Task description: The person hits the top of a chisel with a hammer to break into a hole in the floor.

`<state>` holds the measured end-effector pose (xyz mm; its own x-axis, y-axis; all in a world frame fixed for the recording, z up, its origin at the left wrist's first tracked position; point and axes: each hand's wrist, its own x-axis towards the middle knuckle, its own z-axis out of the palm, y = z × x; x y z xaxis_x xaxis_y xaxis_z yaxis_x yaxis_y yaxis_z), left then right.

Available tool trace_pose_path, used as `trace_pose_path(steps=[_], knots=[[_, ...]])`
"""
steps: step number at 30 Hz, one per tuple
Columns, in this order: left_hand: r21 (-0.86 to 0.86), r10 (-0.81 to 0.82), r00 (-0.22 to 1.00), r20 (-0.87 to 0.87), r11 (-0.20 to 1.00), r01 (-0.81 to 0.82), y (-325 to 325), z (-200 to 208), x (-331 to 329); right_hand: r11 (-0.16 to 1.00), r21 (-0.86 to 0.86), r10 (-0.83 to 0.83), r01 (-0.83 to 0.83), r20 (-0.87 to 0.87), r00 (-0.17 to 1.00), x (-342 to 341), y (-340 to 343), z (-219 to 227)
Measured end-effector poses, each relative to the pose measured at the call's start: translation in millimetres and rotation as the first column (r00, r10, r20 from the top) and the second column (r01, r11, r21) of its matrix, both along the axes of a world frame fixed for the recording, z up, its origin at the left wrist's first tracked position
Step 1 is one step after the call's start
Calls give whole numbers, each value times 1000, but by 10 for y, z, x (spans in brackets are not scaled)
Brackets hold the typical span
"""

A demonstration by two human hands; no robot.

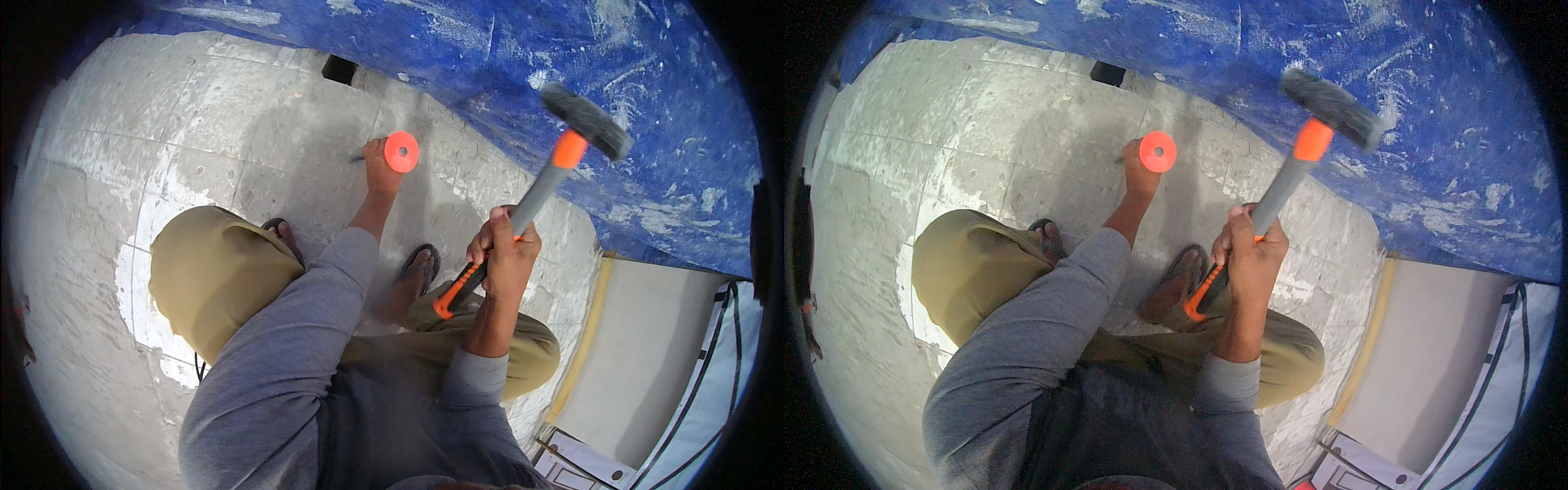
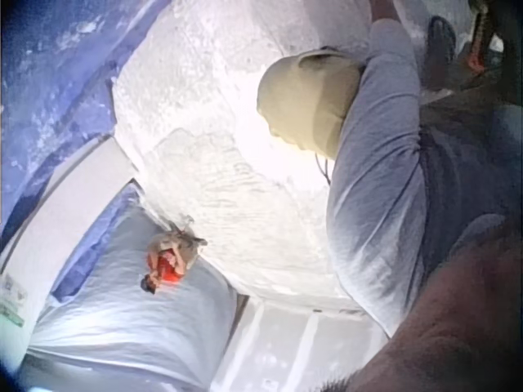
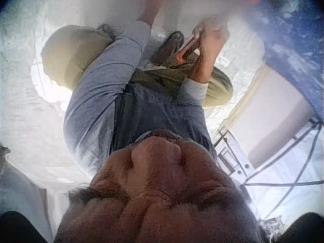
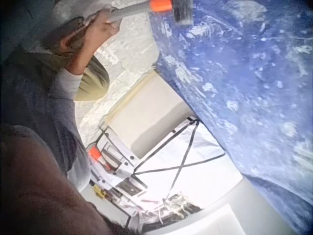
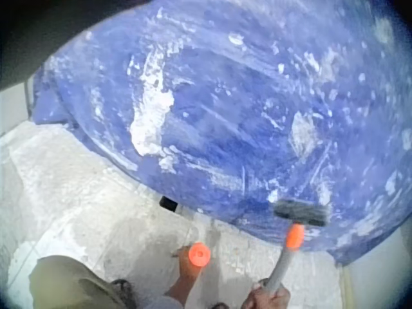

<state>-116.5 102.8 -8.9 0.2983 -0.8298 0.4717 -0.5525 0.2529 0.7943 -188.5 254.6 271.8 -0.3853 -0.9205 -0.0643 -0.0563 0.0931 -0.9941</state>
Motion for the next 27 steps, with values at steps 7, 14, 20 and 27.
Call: trace_pose_path(steps=[7, 14, 20, 27], knots=[[-26, -79, 997, -6, 997, 79, 108, 179, -204, 930, 348, 214, -118, -251, 944, -202, 198, -1308], [112, -53, 990, 134, 993, 38, -38, -156, -40, 900, 421, 65, -114, 128, 990, -158, 119, -806], [96, -109, 983, 150, 991, 96, 51, 56, -190, 990, 123, -79, 62, 138, 987, -289, 114, -620], [8, -129, 974, 185, 991, 130, 43, 86, -198, 787, 595, 63, -162, 182, 981, -197, 227, -1244]])
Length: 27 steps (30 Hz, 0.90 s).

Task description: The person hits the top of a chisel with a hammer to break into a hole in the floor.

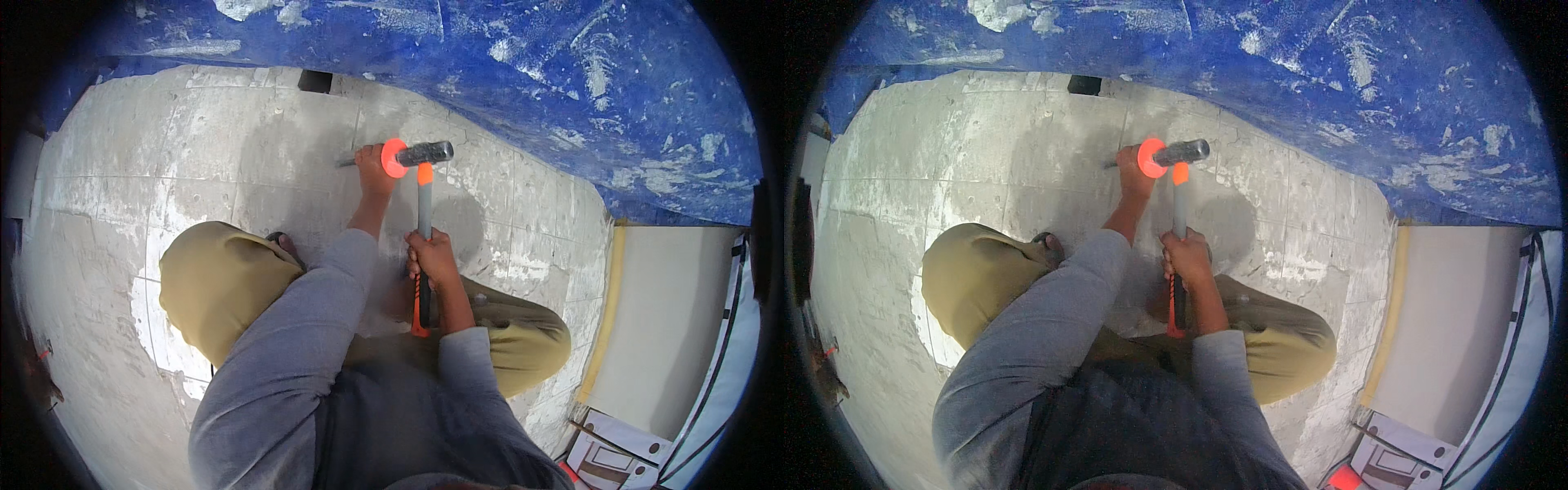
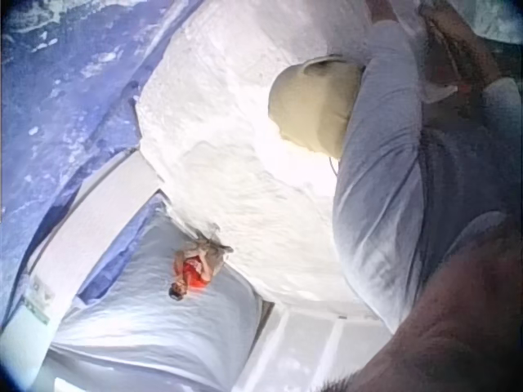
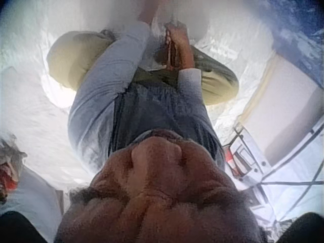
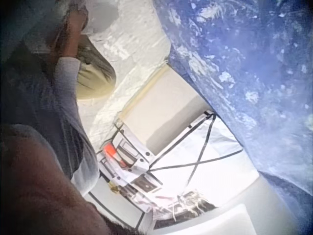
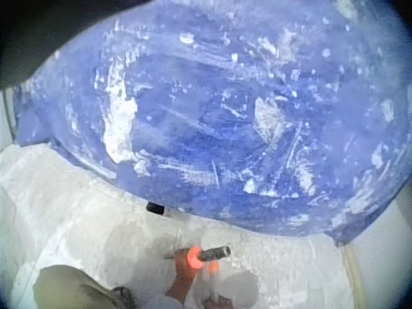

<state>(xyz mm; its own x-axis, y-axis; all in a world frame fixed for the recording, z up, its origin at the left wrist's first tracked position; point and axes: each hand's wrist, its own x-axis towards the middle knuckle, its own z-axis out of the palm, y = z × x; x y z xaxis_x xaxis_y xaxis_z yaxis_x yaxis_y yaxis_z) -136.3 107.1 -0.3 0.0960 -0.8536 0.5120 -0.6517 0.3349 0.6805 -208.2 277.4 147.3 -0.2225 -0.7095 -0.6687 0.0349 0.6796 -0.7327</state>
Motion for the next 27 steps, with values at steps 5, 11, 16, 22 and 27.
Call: trace_pose_path(steps=[5, 11, 16, 22, 27], knots=[[-16, 64, 997, 49, 998, -63, -3, -110, -3, 977, -148, -153, 156, 32, 988, -153, -33, 181], [-59, 73, 994, 80, 996, -69, -12, -179, -12, 868, -349, -312, 352, 168, 935, -117, -34, 272], [-63, 18, 1000, -10, 998, -18, 75, 7, -71, 994, -57, -89, 91, 38, 995, -29, 51, -149], [-7, 67, 997, -41, 998, -68, -18, -4, -31, 950, -166, -232, 266, 201, 952, -233, 2, 126], [34, 61, 998, 25, 997, -62, -34, -104, -54, 818, -358, -407, 450, 194, 893, -193, -80, 484]])
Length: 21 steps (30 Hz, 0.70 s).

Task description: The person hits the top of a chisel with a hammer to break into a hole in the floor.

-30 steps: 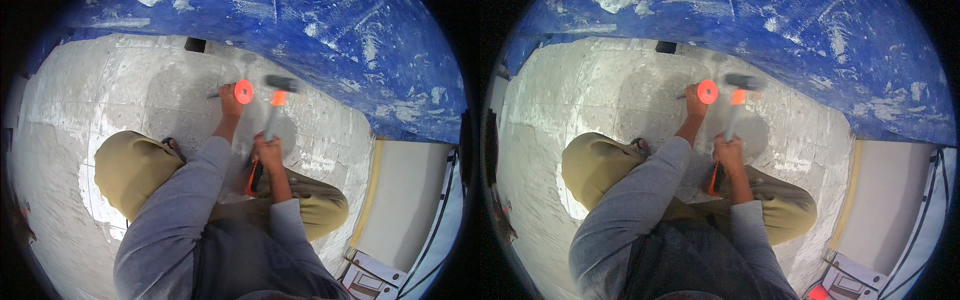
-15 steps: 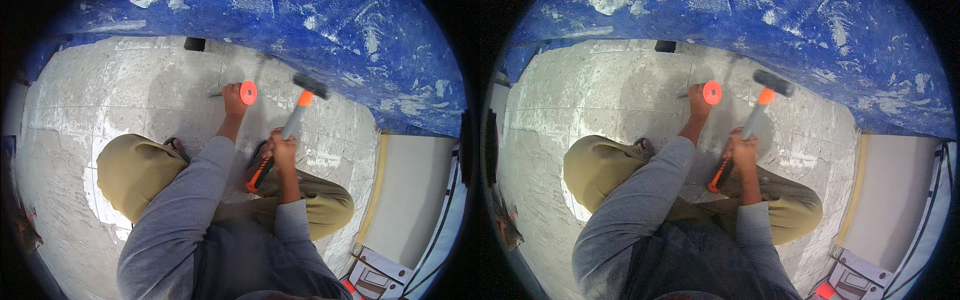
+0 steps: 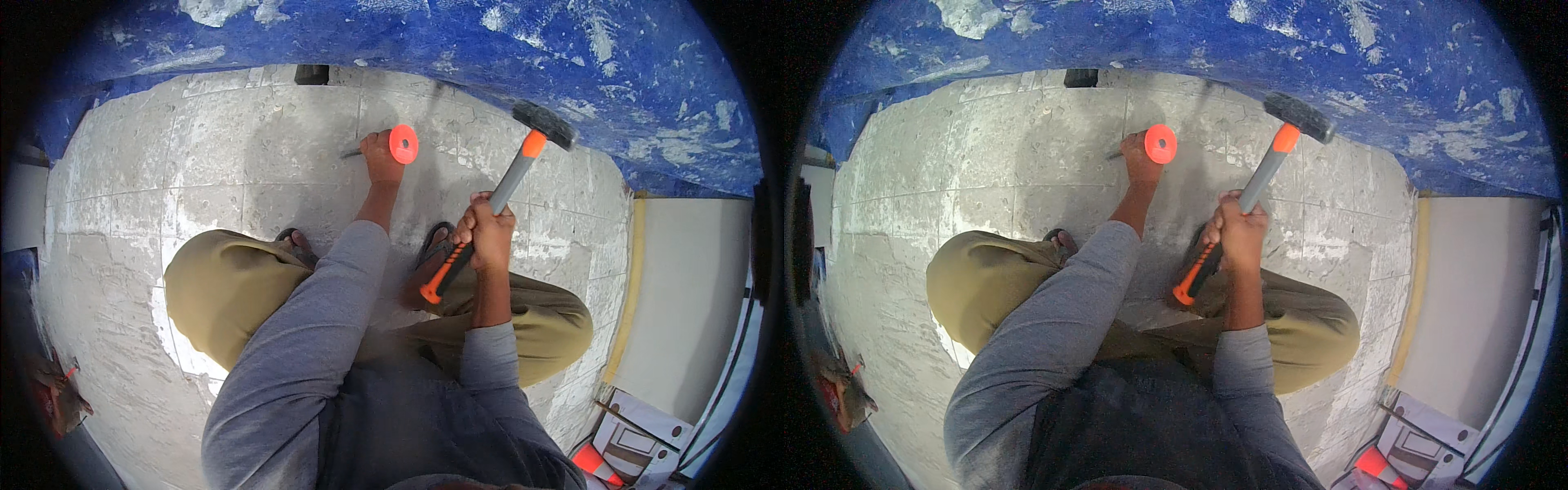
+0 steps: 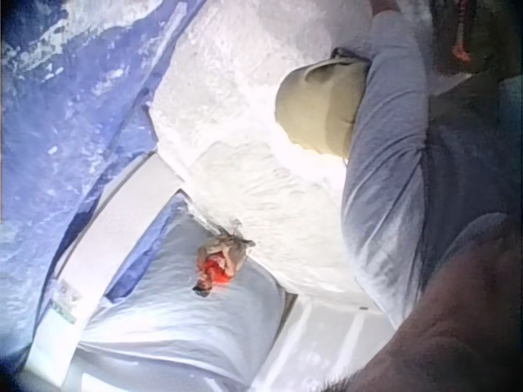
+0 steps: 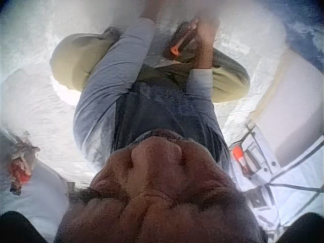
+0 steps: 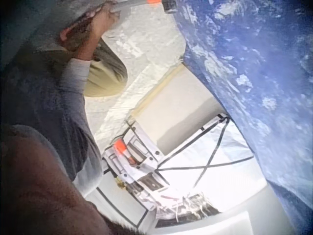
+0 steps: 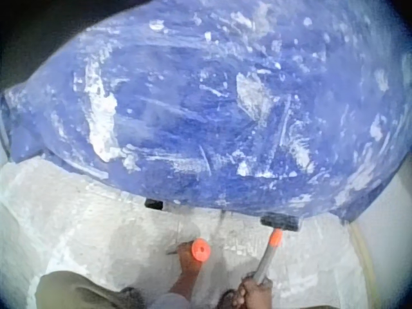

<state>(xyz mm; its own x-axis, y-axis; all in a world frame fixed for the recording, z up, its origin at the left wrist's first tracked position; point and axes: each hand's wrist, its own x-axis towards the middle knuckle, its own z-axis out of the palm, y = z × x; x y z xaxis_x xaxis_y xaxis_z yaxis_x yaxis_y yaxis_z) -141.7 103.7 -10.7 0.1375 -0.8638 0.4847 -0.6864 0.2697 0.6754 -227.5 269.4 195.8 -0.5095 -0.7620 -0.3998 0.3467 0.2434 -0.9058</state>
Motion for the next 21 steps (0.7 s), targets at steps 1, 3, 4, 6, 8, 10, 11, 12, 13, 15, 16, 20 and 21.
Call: trace_pose_path(steps=[1, 3, 4, 6, 8, 10, 11, 12, 13, 15, 16, 20, 21], knots=[[-6, 12, 1000, 6, 1000, -12, -10, -27, 17, 999, 26, -19, 19, 20, 1000, 65, 10, -165], [-26, -4, 999, 36, 1000, 5, -4, 3, -46, 982, 105, 172, -156, -168, 971, 14, 100, -813], [-33, -38, 998, 57, 999, 40, 32, 55, -124, 925, 208, 373, -317, -351, 859, -87, 186, -1172], [-3, -74, 989, 125, 997, 75, 52, -67, -3, 854, 372, 449, -364, -173, 877, 76, 206, -1024], [86, -105, 975, 198, 992, 90, 132, -243, 223, 827, 406, 436, -388, -28, 900, 155, 172, -845], [-34, -25, 989, 146, 999, 30, 100, -342, 262, 866, 350, 351, -358, 84, 932, 124, 152, -750], [-97, 2, 994, 109, 995, 9, 80, -334, 231, 886, 328, 315, -328, 95, 944, 75, 129, -678], [-54, -33, 984, 174, 998, 43, 107, -255, 166, 905, 310, 269, -290, 111, 957, -3, 106, -638], [-10, -70, 969, 238, 997, 74, 135, -171, 80, 922, 293, 223, -252, 127, 966, -50, 76, -599], [-5, -102, 960, 259, 994, 107, 149, -46, 4, 957, 260, 89, -130, 162, 983, -40, 3, -520], [-41, -102, 971, 216, 993, 114, 124, -12, -4, 965, 233, 70, -117, 202, 977, -64, -21, -505], [28, -233, 970, 68, 972, 231, 200, 156, -125, 968, 230, 9, -96, 354, 935, -175, -34, -735], [21, -224, 974, 22, 975, 223, 227, 214, -162, 968, 230, 3, -101, 392, 920, -193, -25, -817]])
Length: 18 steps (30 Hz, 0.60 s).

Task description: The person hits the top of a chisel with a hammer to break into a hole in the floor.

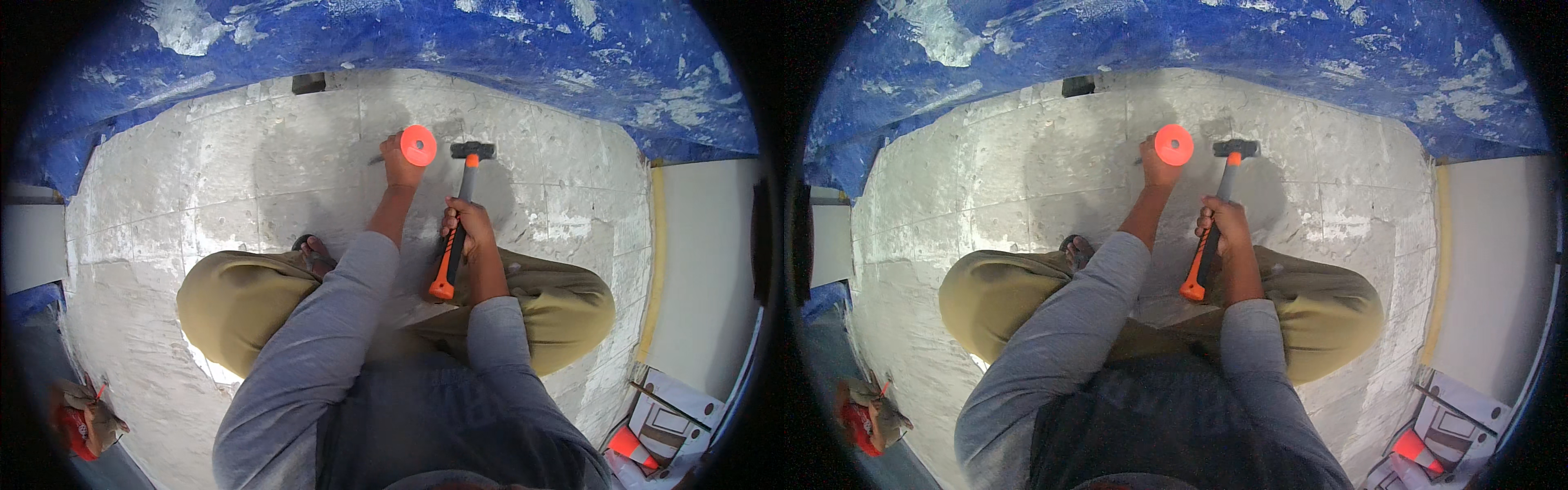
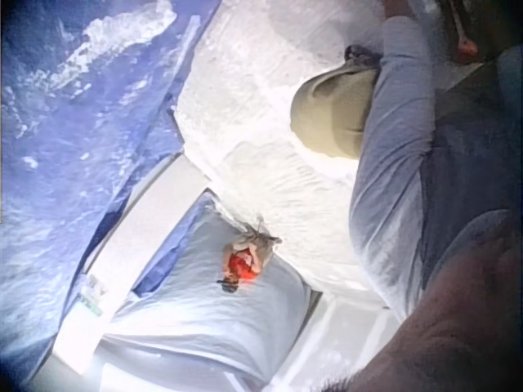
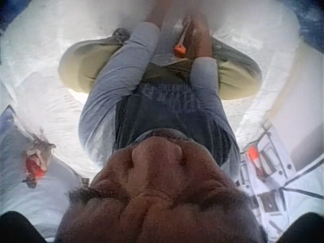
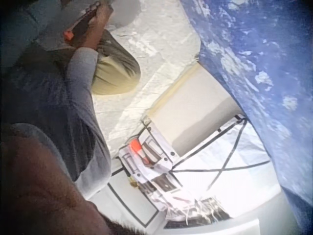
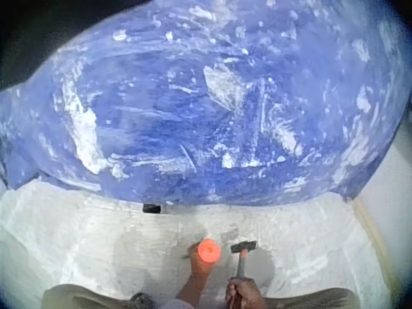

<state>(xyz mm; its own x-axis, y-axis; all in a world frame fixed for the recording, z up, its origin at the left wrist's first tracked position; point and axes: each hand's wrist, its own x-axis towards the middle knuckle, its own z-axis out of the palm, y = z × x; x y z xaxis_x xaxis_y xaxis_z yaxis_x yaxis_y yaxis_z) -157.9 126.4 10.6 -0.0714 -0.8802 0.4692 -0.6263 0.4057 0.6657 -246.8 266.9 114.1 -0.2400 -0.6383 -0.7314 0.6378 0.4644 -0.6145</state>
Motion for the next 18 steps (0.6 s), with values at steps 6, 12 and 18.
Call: trace_pose_path(steps=[6, 12, 18], knots=[[131, 26, 957, -288, 991, 12, -43, 89, 46, 976, 184, 85, -120, 184, 979, 92, 62, -555], [139, 17, 957, -291, 990, 25, -641, 139, 796, 908, 297, 325, -295, -54, 944, 242, -100, -473], [496, 332, 595, -732, 858, 132, -993, 163, 1696, 939, 249, 253, -237, -33, 967, 334, -157, -609]])
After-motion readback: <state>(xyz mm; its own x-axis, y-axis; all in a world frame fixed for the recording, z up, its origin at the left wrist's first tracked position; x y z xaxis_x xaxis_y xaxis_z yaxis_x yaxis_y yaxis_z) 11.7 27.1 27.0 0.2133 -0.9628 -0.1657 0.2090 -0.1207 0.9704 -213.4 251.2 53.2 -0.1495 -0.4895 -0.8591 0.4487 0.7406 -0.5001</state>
